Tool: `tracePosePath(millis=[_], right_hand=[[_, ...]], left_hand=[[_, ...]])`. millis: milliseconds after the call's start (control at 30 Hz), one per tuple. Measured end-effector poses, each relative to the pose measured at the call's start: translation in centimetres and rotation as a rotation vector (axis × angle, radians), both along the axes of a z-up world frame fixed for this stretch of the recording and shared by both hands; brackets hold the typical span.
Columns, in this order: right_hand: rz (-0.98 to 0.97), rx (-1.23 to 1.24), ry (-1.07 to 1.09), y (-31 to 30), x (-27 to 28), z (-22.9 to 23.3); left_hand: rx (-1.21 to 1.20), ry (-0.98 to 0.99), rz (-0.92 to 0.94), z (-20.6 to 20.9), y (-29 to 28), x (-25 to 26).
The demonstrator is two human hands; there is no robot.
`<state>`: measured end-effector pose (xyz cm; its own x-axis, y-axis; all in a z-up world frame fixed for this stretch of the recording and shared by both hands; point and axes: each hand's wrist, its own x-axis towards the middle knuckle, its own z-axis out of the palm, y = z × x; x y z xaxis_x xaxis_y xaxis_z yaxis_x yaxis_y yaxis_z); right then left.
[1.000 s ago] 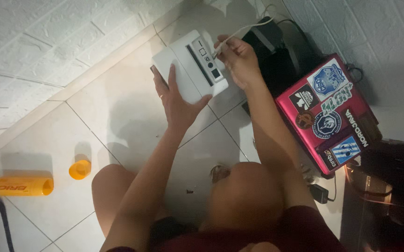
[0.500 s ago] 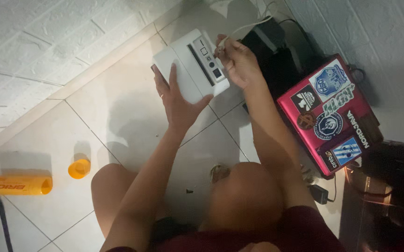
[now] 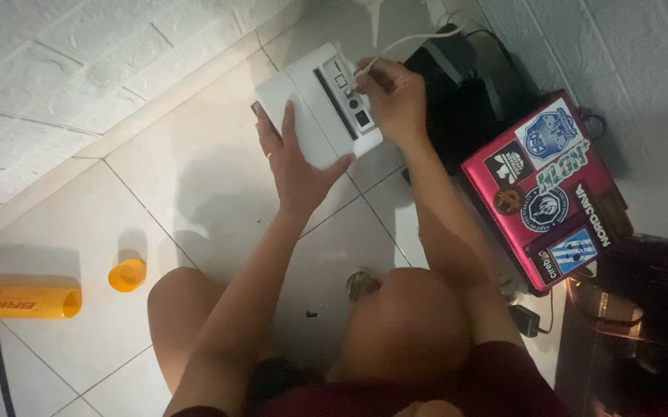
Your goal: The person loads a roll of thermal paper into a portable receipt printer, threads the paper through the mechanism, closes the lid, and powers on the device. The printer emits a blue light and prints a test strip, which the person removes and folds.
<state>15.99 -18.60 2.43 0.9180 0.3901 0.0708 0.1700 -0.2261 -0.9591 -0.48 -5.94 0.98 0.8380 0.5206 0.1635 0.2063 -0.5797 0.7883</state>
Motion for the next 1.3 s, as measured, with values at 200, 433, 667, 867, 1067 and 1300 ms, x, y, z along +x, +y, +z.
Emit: tracePosePath(millis=[200,433,667,867,1067,1300], right_hand=[[0.113,-0.087,-0.317,0.0,-0.4,0.8],[0.140,-0.180,-0.444,0.0,-1.4,2.9],[0.187,-0.270,-0.481,0.2,-1.4,3.1],[0.216,-0.211,-0.426,0.0,-1.5,3.2],[0.287,-0.350,-0.443,0.3,-0.5,4.2],[0.318,-0.261,-0.275,0.1,-0.3,5.5]], left_hand=[[0.008,-0.024,-0.002,0.0,-0.1,-0.2],[-0.014,0.000,0.001,0.0,0.0,-0.1],[-0.014,0.003,0.003,0.1,-0.1,-0.1],[0.004,-0.028,0.009,0.0,-0.1,-0.1],[0.052,-0.080,-0.001,-0.2,-0.1,-0.1],[0.008,-0.056,-0.002,-0.2,-0.1,-0.2]])
